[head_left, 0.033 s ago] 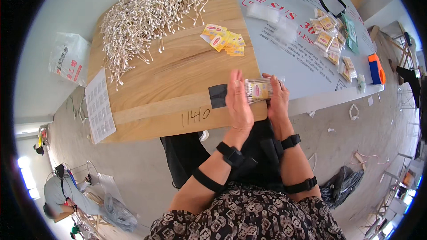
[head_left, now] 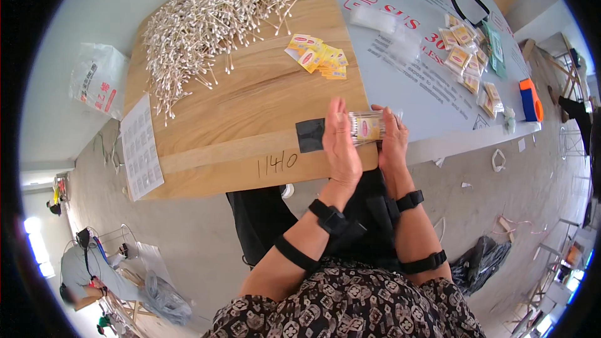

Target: Sorting cotton swabs and placing them into a plastic bag with a label.

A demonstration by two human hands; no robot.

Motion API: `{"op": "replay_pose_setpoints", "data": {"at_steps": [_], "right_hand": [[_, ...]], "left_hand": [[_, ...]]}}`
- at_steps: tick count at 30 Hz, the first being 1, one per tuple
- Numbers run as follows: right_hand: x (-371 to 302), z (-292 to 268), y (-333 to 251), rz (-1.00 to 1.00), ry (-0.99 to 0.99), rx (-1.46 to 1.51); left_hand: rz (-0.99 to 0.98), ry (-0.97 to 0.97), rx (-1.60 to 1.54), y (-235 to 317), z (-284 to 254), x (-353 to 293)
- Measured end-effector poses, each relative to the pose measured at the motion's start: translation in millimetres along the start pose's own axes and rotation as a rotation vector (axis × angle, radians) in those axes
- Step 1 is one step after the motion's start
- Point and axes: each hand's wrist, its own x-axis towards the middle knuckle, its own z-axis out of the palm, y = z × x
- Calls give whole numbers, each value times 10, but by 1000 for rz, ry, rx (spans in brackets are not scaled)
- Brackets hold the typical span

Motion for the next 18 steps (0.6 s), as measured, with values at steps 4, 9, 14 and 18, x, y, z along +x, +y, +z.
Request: {"op": "replay_pose_setpoints", "data": {"at_steps": [4,9,14,18], "right_hand": [[30,-59,43,-97,-28,-93],[4,-275,16,-230,142,-211],[-379,-331,-227,-604,288,-698],[-543,-164,-227,-774,134,-937]], "left_hand": [[-39,-34,459,105,3,18],[161,-53,757,235,-510,480],[200,172,1547,1172,-1616,1620],[66,326,1575,1495,-2008,2238]]}}
